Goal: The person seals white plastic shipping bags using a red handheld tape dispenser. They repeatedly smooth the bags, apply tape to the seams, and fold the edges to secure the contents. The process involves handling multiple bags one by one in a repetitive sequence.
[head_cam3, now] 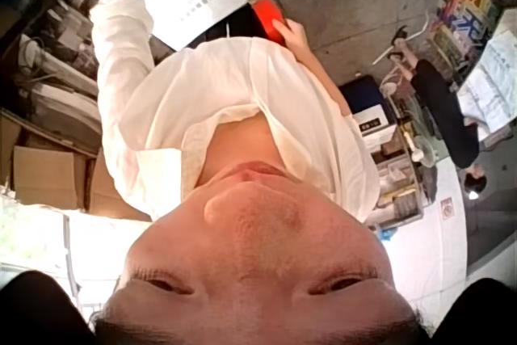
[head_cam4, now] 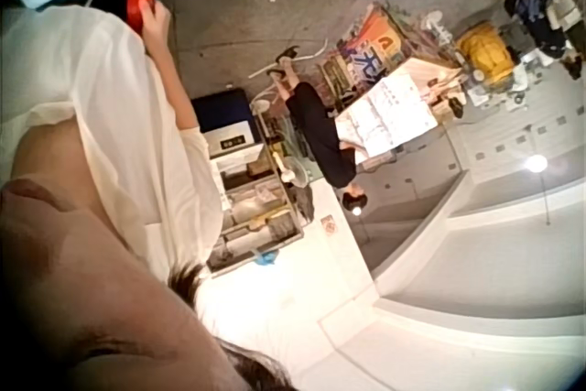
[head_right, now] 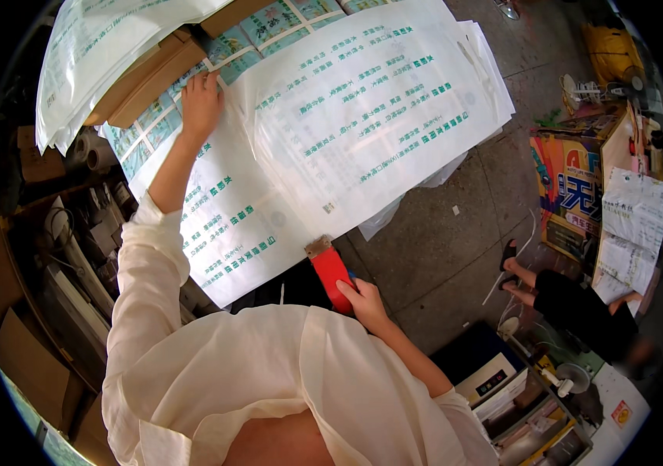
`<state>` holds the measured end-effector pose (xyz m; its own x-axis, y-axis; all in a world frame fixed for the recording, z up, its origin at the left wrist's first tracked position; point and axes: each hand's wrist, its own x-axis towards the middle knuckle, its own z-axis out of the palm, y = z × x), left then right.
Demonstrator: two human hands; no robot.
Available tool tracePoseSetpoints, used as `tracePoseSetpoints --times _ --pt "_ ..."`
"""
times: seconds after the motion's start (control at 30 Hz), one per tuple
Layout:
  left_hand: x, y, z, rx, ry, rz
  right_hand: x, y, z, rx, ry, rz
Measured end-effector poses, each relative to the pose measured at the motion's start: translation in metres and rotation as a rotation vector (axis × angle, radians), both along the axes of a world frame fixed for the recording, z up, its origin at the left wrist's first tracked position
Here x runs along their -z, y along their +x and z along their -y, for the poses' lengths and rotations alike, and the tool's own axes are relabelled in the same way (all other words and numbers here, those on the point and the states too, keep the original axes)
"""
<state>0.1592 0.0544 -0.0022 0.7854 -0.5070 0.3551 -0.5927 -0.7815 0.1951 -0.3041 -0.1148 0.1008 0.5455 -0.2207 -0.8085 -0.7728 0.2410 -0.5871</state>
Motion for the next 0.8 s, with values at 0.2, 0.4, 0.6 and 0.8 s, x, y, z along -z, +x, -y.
tracePoseSetpoints --times 0.2,0.4,0.6,0.8 --pt "-0.016 -0.169 0.039 0.037 -0.093 -0.212 0.009 -0.002 -0.001 -0.016 -0.058 0.02" --pt "0.008 -0.211 0.047 0.009 0.031 -0.354 0.005 -0.002 0.003 -0.01 -0.048 -0.023" --pt "0.01 -0.225 0.048 -0.004 0.006 -0.361 0.014 -0.02 0.003 -0.062 -0.148 -0.025" --pt "0.008 -0.226 0.048 -0.012 0.048 -0.353 0.02 -0.027 0.003 -0.075 -0.189 -0.032"
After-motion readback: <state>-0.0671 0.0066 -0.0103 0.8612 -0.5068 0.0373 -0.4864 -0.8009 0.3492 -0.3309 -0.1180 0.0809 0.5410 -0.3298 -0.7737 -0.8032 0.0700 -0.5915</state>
